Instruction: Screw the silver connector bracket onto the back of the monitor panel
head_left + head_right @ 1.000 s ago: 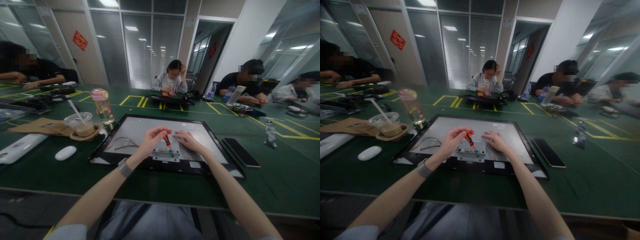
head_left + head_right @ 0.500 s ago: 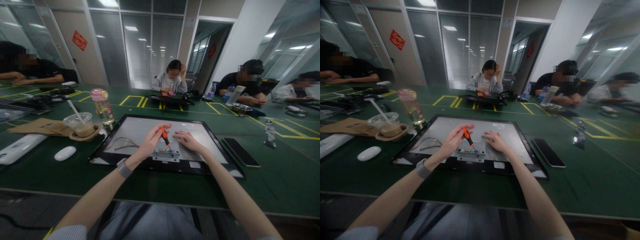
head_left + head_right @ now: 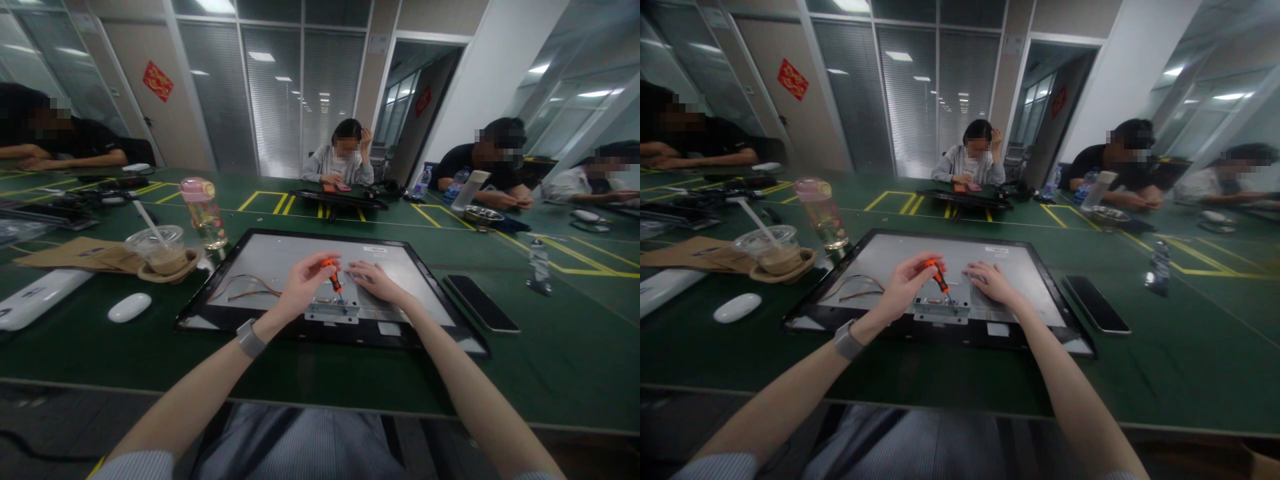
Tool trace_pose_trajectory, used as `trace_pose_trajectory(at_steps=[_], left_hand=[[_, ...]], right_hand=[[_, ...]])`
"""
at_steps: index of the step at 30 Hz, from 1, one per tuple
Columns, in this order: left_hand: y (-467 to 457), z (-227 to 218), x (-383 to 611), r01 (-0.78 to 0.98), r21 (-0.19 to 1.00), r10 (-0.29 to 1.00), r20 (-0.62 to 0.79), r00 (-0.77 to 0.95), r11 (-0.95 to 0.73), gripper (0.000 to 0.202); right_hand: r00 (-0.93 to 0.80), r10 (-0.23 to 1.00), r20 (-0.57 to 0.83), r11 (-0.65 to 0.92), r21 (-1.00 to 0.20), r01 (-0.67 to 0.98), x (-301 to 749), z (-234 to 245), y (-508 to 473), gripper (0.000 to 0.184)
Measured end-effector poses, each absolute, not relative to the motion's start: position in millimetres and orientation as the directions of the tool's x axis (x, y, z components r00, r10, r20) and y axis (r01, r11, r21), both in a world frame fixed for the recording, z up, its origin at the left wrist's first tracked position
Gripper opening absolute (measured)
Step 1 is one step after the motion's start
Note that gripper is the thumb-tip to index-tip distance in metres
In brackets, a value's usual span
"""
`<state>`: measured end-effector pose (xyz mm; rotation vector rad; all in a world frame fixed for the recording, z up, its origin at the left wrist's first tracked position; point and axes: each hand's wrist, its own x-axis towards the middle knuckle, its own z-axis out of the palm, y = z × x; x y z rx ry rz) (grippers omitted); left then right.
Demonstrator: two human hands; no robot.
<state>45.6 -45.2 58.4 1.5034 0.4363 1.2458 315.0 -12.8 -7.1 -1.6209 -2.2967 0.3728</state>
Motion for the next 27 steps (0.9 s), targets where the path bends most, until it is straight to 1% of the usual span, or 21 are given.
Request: trace_pose_trajectory(at_steps=[3, 7, 11, 17, 21, 24, 27], left_hand=[[-44.9, 56.1, 47.7, -0.353, 0.863, 0.798, 0.482, 0.361, -0.361, 0.029], [-44.7, 56.7, 46.2, -0.400, 0.851, 0.767, 0.498, 0.405, -0.341, 0.031], [-46.8, 61.6, 43.3, -0.384, 0.857, 0.753, 0.495, 0.433, -0.343, 0.032], [-46.7, 63.2, 43.8, -0.289, 0.834, 0.771, 0.547, 0.326, -0.469, 0.020], [-44.1, 59.8, 45.1, -0.273, 0.823, 0.775, 0.564, 0.286, -0.498, 0.020], [-42.6, 57.7, 44.9, -0.314, 0.822, 0.765, 0.562, 0.316, -0.475, 0.025], [-43.1, 57.2, 44.0, -0.337, 0.851, 0.772, 0.514, 0.374, -0.403, 0.029]], right_hand=[[-0.312, 0.945, 0.096, 0.325, -0.377, 0.867, 314.1, -6.0, -14.1, 0.044], [-0.311, 0.946, 0.094, 0.323, -0.379, 0.867, 313.7, -4.3, -15.9, 0.045], [-0.315, 0.944, 0.102, 0.330, -0.368, 0.869, 313.6, -3.6, -16.2, 0.044], [-0.312, 0.946, 0.091, 0.323, -0.363, 0.874, 313.3, -3.4, -15.4, 0.044], [-0.309, 0.948, 0.084, 0.316, -0.385, 0.867, 313.6, -3.8, -15.4, 0.044], [-0.311, 0.946, 0.092, 0.321, -0.398, 0.860, 314.0, -4.2, -16.0, 0.044], [-0.313, 0.943, 0.109, 0.330, -0.398, 0.856, 314.6, -5.1, -15.8, 0.044]])
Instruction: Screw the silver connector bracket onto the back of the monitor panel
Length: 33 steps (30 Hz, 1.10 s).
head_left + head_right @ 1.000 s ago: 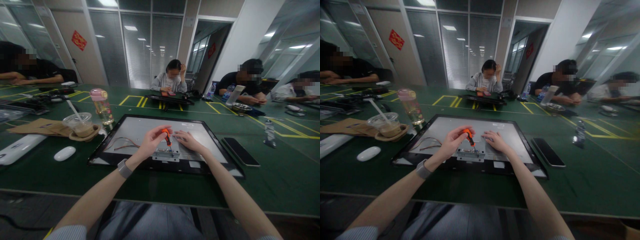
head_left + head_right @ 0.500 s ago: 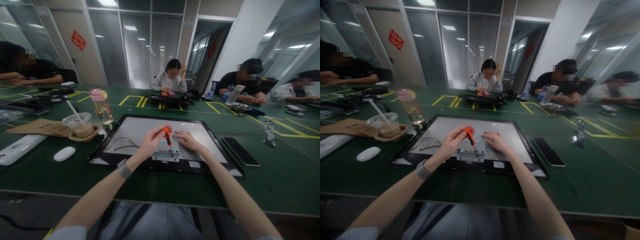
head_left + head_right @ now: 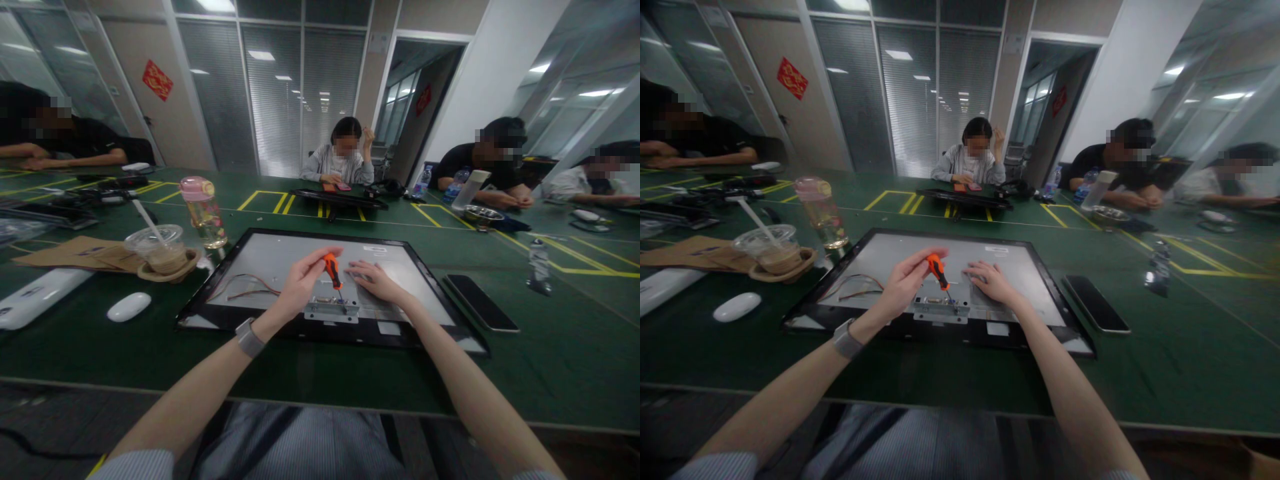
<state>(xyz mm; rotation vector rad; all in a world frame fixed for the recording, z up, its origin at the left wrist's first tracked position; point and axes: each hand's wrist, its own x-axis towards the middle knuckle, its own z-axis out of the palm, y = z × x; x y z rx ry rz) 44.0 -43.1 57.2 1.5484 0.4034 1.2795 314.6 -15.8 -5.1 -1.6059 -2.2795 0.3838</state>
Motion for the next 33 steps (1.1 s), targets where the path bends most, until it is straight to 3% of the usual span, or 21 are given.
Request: trace_pose_trajectory(at_steps=[5, 11, 24, 33], left_hand=[[-45.4, 59.0, 43.5, -0.337, 0.865, 0.780, 0.487, 0.392, -0.371, 0.031], [-45.0, 61.3, 44.9, -0.291, 0.843, 0.778, 0.532, 0.334, -0.452, 0.021], [-44.5, 58.4, 45.4, -0.392, 0.850, 0.744, 0.508, 0.433, -0.352, 0.031], [-46.9, 62.5, 46.1, -0.225, 0.792, 0.731, 0.610, 0.307, -0.567, 0.019]], right_hand=[[-0.316, 0.943, 0.103, 0.330, -0.394, 0.858, 315.3, -6.7, -14.0, 0.044], [-0.310, 0.946, 0.093, 0.322, -0.386, 0.865, 314.1, -4.9, -14.5, 0.044], [-0.311, 0.946, 0.089, 0.322, -0.365, 0.874, 314.1, -4.6, -14.8, 0.044], [-0.301, 0.950, 0.083, 0.310, -0.359, 0.880, 313.5, -5.8, -13.4, 0.044]])
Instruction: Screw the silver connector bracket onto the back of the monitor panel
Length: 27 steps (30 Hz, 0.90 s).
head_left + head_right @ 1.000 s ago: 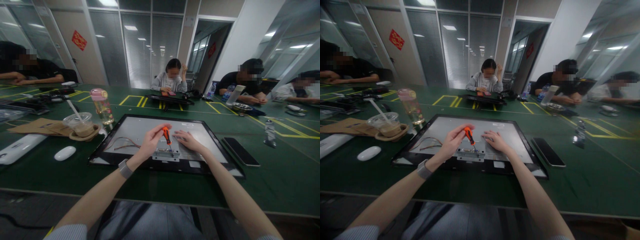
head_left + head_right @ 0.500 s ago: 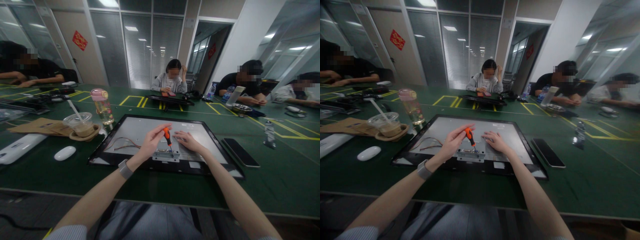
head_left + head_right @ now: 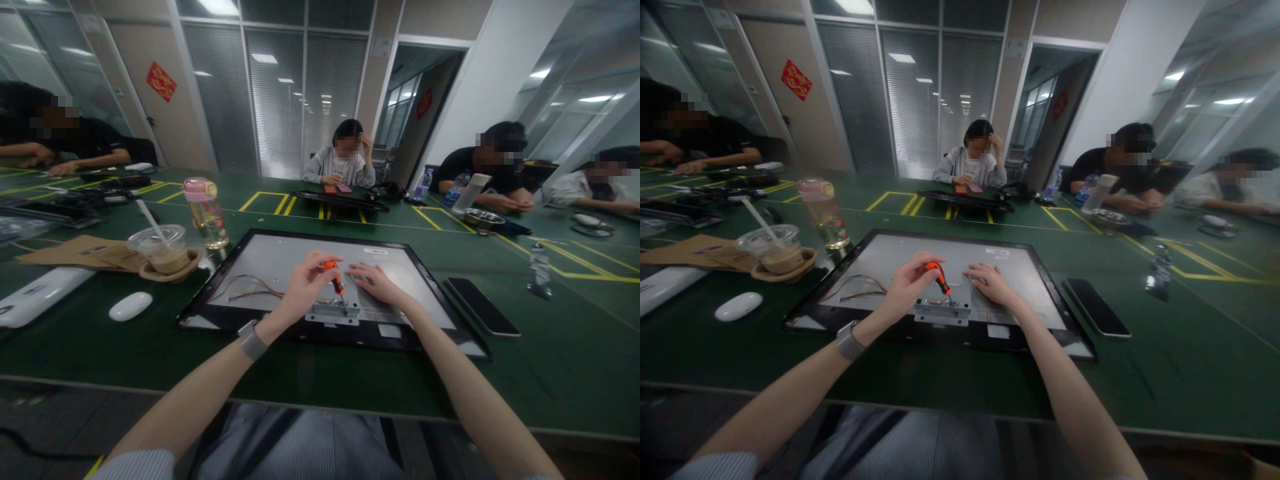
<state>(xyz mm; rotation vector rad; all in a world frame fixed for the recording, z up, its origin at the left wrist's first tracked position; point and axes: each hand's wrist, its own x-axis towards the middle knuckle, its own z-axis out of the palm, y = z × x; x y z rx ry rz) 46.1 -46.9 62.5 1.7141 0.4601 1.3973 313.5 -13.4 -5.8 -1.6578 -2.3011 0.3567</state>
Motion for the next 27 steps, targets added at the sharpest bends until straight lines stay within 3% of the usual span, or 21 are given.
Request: trace_pose_trajectory(at_steps=[3, 9, 19, 27], left_hand=[[-49.5, 63.2, 46.1, -0.200, 0.776, 0.718, 0.630, 0.296, -0.598, 0.026], [-49.7, 61.4, 45.7, -0.282, 0.821, 0.729, 0.571, 0.378, -0.497, 0.032], [-49.5, 62.9, 46.4, -0.234, 0.773, 0.714, 0.634, 0.296, -0.590, 0.017], [-52.0, 61.9, 45.4, -0.279, 0.820, 0.727, 0.572, 0.379, -0.500, 0.031]], right_hand=[[-0.310, 0.946, 0.094, 0.322, -0.376, 0.869, 314.4, -6.4, -14.0, 0.044], [-0.312, 0.945, 0.093, 0.323, -0.384, 0.865, 315.6, -6.8, -14.7, 0.044], [-0.311, 0.945, 0.096, 0.325, -0.366, 0.872, 315.1, -7.5, -13.2, 0.044], [-0.313, 0.946, 0.090, 0.323, -0.376, 0.869, 315.5, -6.5, -13.5, 0.043]])
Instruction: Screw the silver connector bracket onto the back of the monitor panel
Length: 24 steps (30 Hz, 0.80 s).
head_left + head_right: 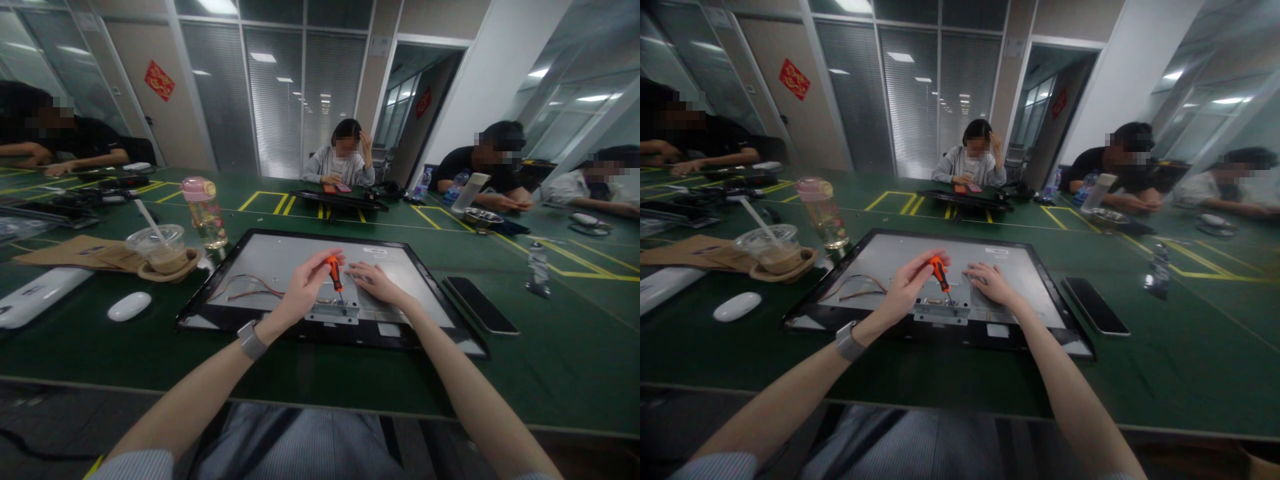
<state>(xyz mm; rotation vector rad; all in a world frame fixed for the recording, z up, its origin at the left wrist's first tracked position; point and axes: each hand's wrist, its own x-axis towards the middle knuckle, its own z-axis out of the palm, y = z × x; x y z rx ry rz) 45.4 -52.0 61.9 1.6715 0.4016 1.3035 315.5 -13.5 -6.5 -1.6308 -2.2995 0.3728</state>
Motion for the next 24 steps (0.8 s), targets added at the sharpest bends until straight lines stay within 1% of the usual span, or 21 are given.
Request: trace_pose_trajectory(at_steps=[3, 7, 12, 19, 24], left_hand=[[-51.5, 61.0, 46.6, -0.270, 0.813, 0.732, 0.582, 0.353, -0.516, 0.027], [-52.1, 58.7, 50.4, -0.241, 0.765, 0.724, 0.643, 0.251, -0.597, 0.017], [-52.9, 54.8, 53.2, -0.199, 0.728, 0.709, 0.684, 0.169, -0.655, 0.017], [-54.8, 59.3, 51.3, -0.161, 0.720, 0.698, 0.694, 0.177, -0.675, 0.012], [-56.9, 62.2, 49.9, -0.126, 0.711, 0.683, 0.701, 0.204, -0.692, 0.015]], right_hand=[[-0.308, 0.948, 0.082, 0.316, -0.377, 0.871, 315.3, -6.7, -12.8, 0.043], [-0.300, 0.950, 0.091, 0.311, -0.373, 0.874, 315.6, -8.8, -11.5, 0.043], [-0.309, 0.945, 0.105, 0.326, -0.369, 0.870, 316.2, -9.9, -10.9, 0.042], [-0.307, 0.945, 0.112, 0.327, -0.373, 0.868, 316.6, -9.8, -11.1, 0.043], [-0.310, 0.945, 0.105, 0.326, -0.373, 0.869, 315.3, -7.8, -12.7, 0.043]])
